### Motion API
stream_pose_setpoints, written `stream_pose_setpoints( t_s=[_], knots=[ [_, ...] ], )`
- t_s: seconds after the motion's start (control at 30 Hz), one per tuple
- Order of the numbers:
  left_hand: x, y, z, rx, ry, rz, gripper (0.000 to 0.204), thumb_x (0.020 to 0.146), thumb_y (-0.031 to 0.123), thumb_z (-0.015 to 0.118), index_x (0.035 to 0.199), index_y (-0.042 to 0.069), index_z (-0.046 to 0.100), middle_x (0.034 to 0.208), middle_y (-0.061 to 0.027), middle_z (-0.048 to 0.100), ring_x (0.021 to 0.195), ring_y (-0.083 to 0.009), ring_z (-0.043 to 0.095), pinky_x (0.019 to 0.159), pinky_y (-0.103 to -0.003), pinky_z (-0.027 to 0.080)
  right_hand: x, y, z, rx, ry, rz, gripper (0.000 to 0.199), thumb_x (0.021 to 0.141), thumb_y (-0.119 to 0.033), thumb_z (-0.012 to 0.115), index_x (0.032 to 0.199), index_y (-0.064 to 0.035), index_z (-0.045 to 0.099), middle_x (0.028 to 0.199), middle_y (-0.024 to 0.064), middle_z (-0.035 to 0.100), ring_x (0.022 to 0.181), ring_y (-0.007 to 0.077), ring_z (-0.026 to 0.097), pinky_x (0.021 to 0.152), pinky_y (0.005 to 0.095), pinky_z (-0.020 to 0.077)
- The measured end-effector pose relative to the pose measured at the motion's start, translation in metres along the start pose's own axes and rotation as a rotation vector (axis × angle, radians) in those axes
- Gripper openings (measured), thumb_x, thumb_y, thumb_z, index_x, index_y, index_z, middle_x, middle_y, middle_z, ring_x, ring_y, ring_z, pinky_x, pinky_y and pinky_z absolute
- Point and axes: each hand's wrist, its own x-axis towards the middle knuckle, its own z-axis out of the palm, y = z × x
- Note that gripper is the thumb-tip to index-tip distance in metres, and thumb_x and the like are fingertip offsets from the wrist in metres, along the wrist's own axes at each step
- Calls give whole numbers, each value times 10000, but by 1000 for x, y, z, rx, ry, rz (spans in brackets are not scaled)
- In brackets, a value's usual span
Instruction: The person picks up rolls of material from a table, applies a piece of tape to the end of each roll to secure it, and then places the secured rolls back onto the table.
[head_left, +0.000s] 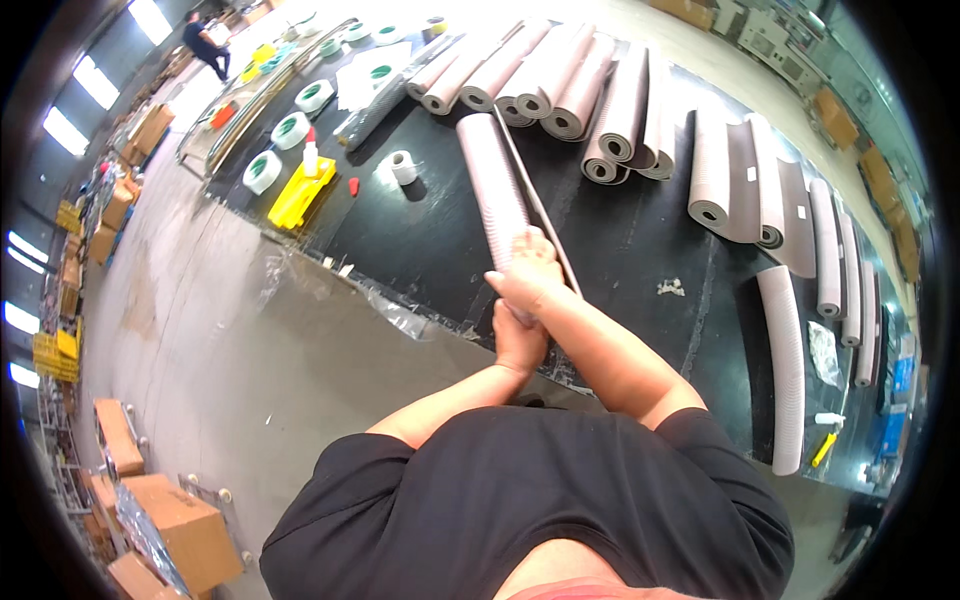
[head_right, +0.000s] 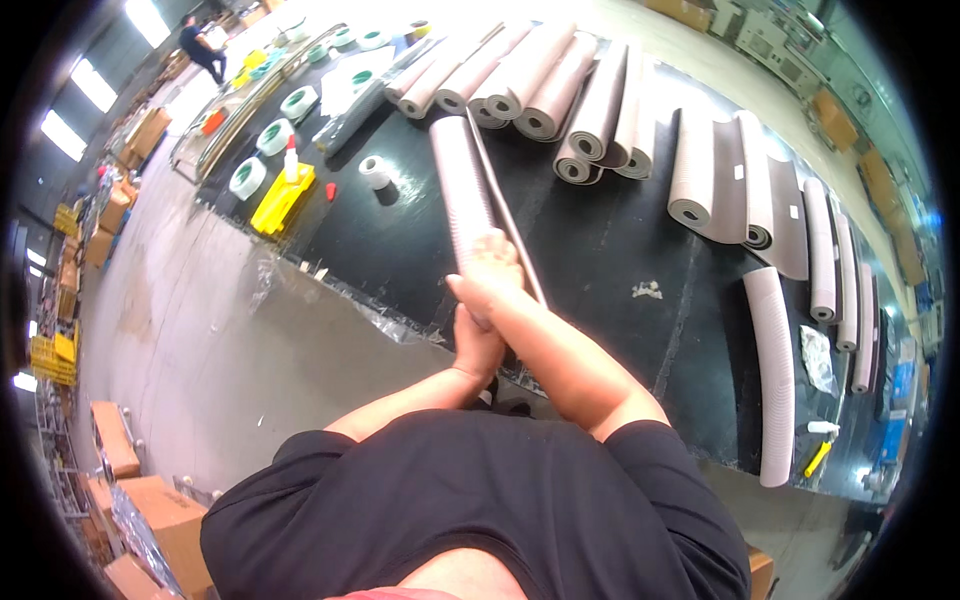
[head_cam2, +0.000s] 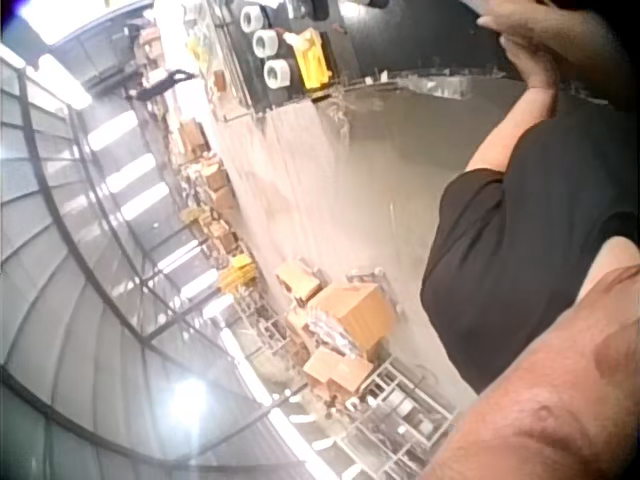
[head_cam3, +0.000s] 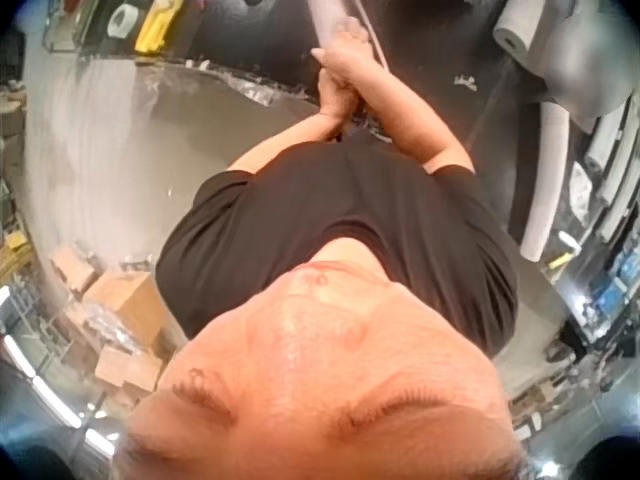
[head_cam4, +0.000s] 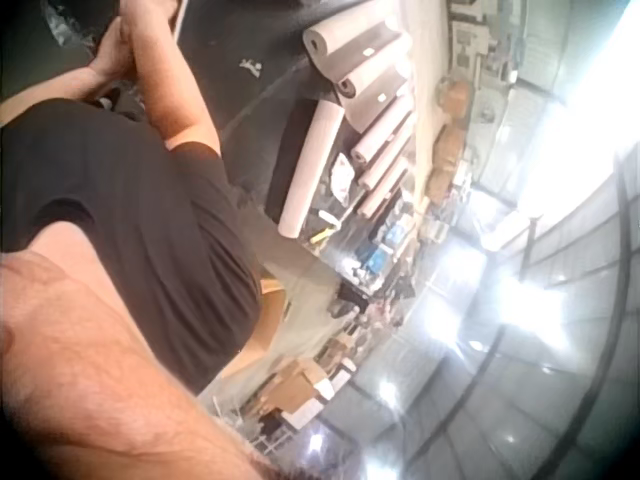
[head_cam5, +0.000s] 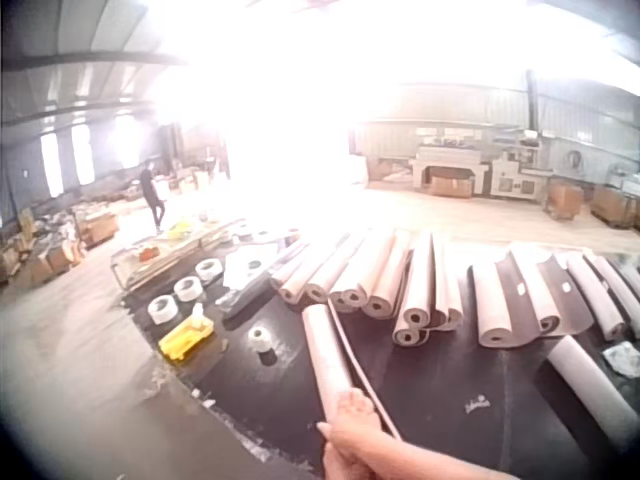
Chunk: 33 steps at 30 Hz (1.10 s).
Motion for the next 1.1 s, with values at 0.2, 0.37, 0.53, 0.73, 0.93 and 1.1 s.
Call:
stream_pose_setpoints(
  t_s=[0.2, 0.37, 0.53, 0.73, 0.93, 1.1],
  knots=[
    [-49, 37, 7, 224, -459, -216, 821, 823, 281, 790, 1374, -85, 302, 1312, -346, 565, 1208, -465, 606, 998, -489, 501, -14, 39, -20, -41, -162, 216, 1219, 762, -364, 833, 1623, 0, 51, 1404, 231, 504, 1218, 338, 625, 1017, 400, 526],
    [6, 60, -63, 459, -880, -41, 461, 856, 310, 764, 1220, 33, 699, 1147, -156, 741, 1029, -235, 722, 909, -348, 567, -67, 101, -52, -136, -205, -11, 1082, 734, -231, 851, 1612, -119, 229, 1440, 222, 514, 1223, 366, 615, 1024, 435, 520],
    [113, 40, -149, 808, -569, 608, 224, 828, 212, 741, 1016, 91, 739, 991, -113, 707, 1017, -314, 661, 882, -427, 534, -92, 130, -45, -214, -275, -128, 984, 730, -117, 777, 1598, -193, 319, 1440, 187, 549, 1272, 344, 585, 1079, 421, 471],
    [159, 56, -134, 1025, -739, 453, 912, 753, 505, 849, 1461, 54, 492, 1487, -157, 496, 1416, -324, 435, 1181, -428, 372, -94, 79, -36, -16, -28, 211, 624, 886, -556, 656, 1367, -161, 609, 1437, 161, 505, 1357, 368, 448, 1173, 523, 291],
    [223, 37, -107, 722, -1060, 175, 671, 919, 300, 740, 1454, -17, 488, 1439, -198, 541, 1334, -304, 538, 1123, -387, 439, -53, 89, 19, -123, 499, 437, 281, 892, -362, 615, 771, -125, 707, 929, 41, 709, 950, 288, 662, 898, 466, 498],
    [252, -8, -95, 810, -1007, 308, 503, 851, 229, 745, 1295, 37, 606, 1270, -134, 630, 1225, -292, 595, 1053, -403, 485, -58, 89, 14, -60, 433, 186, 163, 869, -269, 660, 808, -121, 689, 959, 29, 679, 1002, 273, 634, 868, 450, 535]
  ],
)
